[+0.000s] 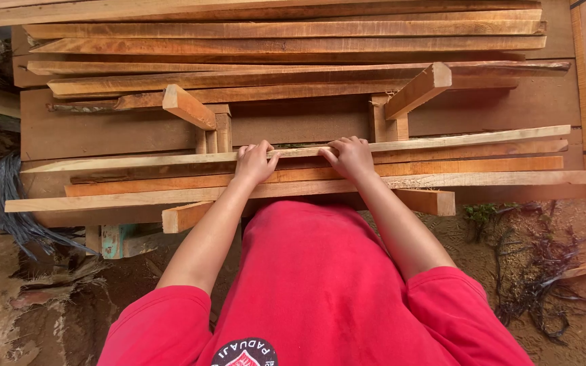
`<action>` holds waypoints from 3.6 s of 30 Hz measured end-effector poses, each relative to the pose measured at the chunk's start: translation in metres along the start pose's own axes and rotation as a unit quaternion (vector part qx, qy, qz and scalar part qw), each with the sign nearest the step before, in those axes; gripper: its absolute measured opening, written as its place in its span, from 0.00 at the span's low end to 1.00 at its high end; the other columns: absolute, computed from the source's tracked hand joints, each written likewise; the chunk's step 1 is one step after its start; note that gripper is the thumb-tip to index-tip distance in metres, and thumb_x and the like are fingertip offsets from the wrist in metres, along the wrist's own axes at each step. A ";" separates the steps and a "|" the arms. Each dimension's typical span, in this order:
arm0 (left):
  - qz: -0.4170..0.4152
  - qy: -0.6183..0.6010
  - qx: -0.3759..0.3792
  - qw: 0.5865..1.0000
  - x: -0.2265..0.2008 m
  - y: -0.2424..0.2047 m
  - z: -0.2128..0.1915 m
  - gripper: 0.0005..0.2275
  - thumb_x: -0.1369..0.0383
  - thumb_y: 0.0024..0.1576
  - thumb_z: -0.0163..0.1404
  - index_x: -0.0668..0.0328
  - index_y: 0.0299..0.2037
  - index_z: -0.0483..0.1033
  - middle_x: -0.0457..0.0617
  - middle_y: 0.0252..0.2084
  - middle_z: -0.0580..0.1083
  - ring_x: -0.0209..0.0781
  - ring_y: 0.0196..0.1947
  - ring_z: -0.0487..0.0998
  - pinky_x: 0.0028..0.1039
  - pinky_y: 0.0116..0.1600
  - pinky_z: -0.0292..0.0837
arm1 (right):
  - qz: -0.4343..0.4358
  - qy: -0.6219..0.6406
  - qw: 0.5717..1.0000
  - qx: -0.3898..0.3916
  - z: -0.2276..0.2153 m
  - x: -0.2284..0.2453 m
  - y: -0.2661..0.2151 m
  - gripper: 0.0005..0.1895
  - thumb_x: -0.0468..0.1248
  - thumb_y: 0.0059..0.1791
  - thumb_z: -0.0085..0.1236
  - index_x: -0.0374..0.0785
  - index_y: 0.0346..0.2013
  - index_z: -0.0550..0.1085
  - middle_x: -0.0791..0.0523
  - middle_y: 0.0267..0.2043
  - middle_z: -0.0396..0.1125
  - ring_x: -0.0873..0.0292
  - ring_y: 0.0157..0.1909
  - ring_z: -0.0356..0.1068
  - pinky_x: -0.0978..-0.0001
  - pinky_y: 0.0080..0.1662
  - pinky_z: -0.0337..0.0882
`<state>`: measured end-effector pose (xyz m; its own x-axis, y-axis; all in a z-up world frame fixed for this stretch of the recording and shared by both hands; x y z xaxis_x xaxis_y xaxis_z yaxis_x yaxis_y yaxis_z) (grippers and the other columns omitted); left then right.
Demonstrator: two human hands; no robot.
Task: Tying bundles of wooden planks with plastic ties and arranging lumber on a wooden stand.
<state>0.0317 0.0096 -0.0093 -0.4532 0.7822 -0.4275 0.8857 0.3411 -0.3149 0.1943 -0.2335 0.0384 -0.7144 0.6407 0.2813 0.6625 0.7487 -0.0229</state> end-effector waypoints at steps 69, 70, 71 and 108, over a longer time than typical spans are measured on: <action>0.036 0.063 0.110 0.991 -0.054 -0.087 -0.013 0.22 0.56 0.51 0.61 0.48 0.54 0.74 0.46 0.50 0.77 0.47 0.57 0.75 0.42 0.60 0.67 | -0.093 -0.029 0.979 0.178 -0.029 0.019 -0.074 0.22 0.58 0.45 0.60 0.53 0.47 0.76 0.59 0.39 0.76 0.54 0.44 0.78 0.60 0.46 0.75; 0.036 0.065 0.107 0.991 -0.056 -0.081 -0.018 0.22 0.56 0.51 0.61 0.48 0.54 0.74 0.46 0.50 0.77 0.47 0.57 0.75 0.42 0.60 0.67 | -0.094 -0.030 0.980 0.175 -0.033 0.018 -0.067 0.22 0.58 0.45 0.60 0.53 0.47 0.76 0.59 0.39 0.76 0.54 0.44 0.78 0.60 0.46 0.75; 0.044 0.069 0.111 0.990 -0.059 -0.083 -0.020 0.21 0.56 0.50 0.61 0.49 0.53 0.75 0.47 0.50 0.78 0.48 0.57 0.75 0.42 0.60 0.68 | -0.094 -0.033 0.978 0.182 -0.035 0.019 -0.068 0.22 0.59 0.45 0.60 0.54 0.47 0.76 0.60 0.40 0.76 0.54 0.45 0.78 0.60 0.46 0.76; 0.091 0.147 0.088 0.981 -0.063 -0.073 -0.012 0.19 0.49 0.47 0.63 0.44 0.44 0.85 0.47 0.45 0.82 0.48 0.69 0.67 0.53 0.77 0.32 | -0.128 0.038 0.980 0.146 -0.029 0.029 -0.077 0.22 0.47 0.45 0.64 0.45 0.52 0.75 0.55 0.47 0.72 0.51 0.55 0.72 0.57 0.51 0.73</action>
<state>-0.0032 -0.0582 0.0510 -0.2175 0.9474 -0.2348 0.9061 0.1066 -0.4094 0.1290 -0.2777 0.0763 -0.8223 0.4192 0.3849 0.3630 0.9072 -0.2125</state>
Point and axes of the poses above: each hand's wrist, its own y-axis towards the middle knuckle, its own z-axis out of the palm, x = y × z, the point moved 4 cm from there along y, towards the middle knuckle
